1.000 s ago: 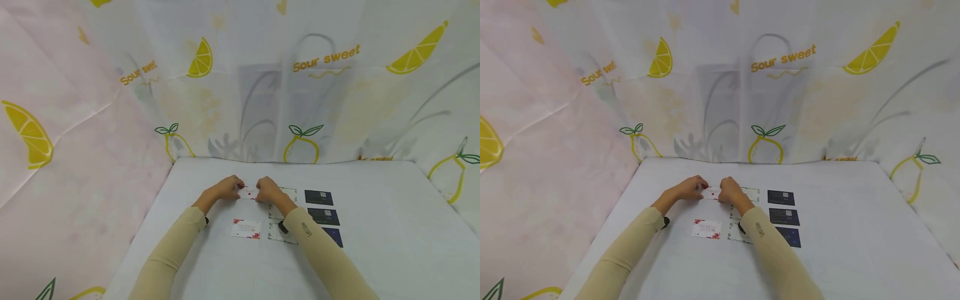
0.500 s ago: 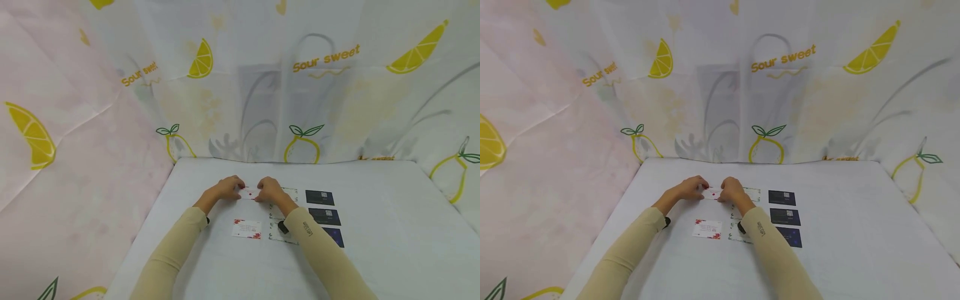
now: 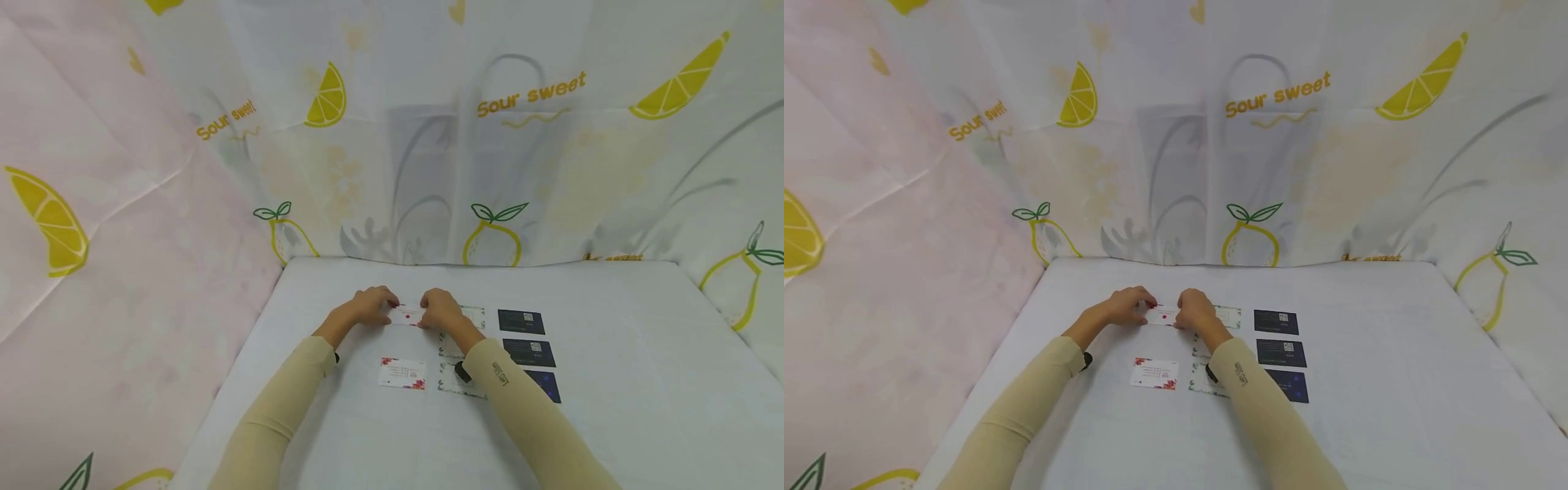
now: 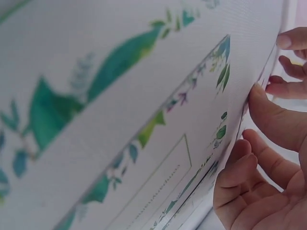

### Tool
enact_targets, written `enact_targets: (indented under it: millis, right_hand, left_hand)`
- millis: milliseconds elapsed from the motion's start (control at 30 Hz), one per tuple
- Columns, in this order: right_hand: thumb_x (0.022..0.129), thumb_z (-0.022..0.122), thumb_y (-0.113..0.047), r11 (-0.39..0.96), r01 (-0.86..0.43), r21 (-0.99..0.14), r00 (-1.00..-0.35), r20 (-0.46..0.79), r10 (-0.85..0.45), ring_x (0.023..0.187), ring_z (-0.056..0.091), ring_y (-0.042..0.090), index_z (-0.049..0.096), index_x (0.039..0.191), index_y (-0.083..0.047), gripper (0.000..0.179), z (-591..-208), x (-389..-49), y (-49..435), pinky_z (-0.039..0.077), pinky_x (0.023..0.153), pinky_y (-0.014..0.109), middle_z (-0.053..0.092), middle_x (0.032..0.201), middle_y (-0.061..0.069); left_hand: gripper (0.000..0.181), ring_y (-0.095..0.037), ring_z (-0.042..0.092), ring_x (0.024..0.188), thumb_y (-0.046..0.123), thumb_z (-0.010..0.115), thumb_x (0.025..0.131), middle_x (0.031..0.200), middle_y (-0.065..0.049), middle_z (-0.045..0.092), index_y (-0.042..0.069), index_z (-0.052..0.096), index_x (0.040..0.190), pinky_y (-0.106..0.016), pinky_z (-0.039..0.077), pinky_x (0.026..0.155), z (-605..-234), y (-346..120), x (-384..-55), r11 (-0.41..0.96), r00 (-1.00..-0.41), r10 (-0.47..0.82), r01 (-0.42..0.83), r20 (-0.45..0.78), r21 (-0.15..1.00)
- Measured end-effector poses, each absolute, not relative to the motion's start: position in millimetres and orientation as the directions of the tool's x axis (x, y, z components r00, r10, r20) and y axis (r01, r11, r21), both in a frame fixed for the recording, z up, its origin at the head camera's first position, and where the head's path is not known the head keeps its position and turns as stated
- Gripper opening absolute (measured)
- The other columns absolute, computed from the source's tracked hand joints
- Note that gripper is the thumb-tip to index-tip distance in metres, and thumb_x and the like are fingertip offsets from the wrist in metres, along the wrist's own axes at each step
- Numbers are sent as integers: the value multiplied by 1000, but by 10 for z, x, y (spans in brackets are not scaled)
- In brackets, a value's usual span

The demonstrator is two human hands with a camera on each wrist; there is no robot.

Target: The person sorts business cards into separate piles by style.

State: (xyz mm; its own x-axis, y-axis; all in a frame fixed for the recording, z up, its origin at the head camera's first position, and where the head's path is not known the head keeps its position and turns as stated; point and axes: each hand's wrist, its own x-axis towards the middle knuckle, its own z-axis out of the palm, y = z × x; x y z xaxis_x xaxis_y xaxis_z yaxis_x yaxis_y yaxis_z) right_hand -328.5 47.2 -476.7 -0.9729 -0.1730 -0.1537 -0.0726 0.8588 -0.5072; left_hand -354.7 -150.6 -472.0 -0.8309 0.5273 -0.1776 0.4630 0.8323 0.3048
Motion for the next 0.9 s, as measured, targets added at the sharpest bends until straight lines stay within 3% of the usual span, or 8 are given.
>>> enact_targets:
  millis: [133, 333, 600, 900]
  right_hand:
    - [76, 85, -17, 868, -82, -489, -973, -148, -176, 102, 61, 24, 69, 114, -3, 43, -4755, -3295, 476, 49, 96, 41, 68, 116, 11]
    - [77, 85, -19, 872, -81, -483, -973, -153, -175, 104, 61, 25, 69, 114, -4, 43, -4751, -3299, 489, 48, 97, 41, 68, 117, 10]
    - [78, 84, -18, 866, -90, -493, -971, -150, -187, 108, 61, 27, 69, 113, -2, 42, -4731, -3263, 497, 47, 99, 40, 67, 116, 11]
    - [84, 79, -22, 874, -100, -476, -957, -195, -215, 104, 61, 26, 68, 116, -1, 39, -4667, -3229, 490, 47, 100, 42, 68, 118, 12]
  left_hand:
    - [40, -25, 58, 113, 14, 78, 83, 118, -2, 65, 15, 66, 122, -57, 39, 95, -4692, -1515, -3550, 833, -839, 514, 439, -176, 338]
    - [36, -26, 57, 120, 13, 79, 82, 120, -2, 67, 15, 70, 117, -60, 36, 99, -4714, -1503, -3549, 840, -856, 490, 413, -165, 352]
    - [37, -25, 59, 115, 9, 78, 83, 119, -6, 66, 9, 69, 119, -46, 44, 102, -4741, -1476, -3552, 813, -831, 534, 454, -156, 365]
    - [38, -27, 60, 117, 12, 77, 84, 120, -4, 66, 14, 67, 120, -57, 41, 100, -4722, -1425, -3489, 861, -854, 483, 422, -195, 285]
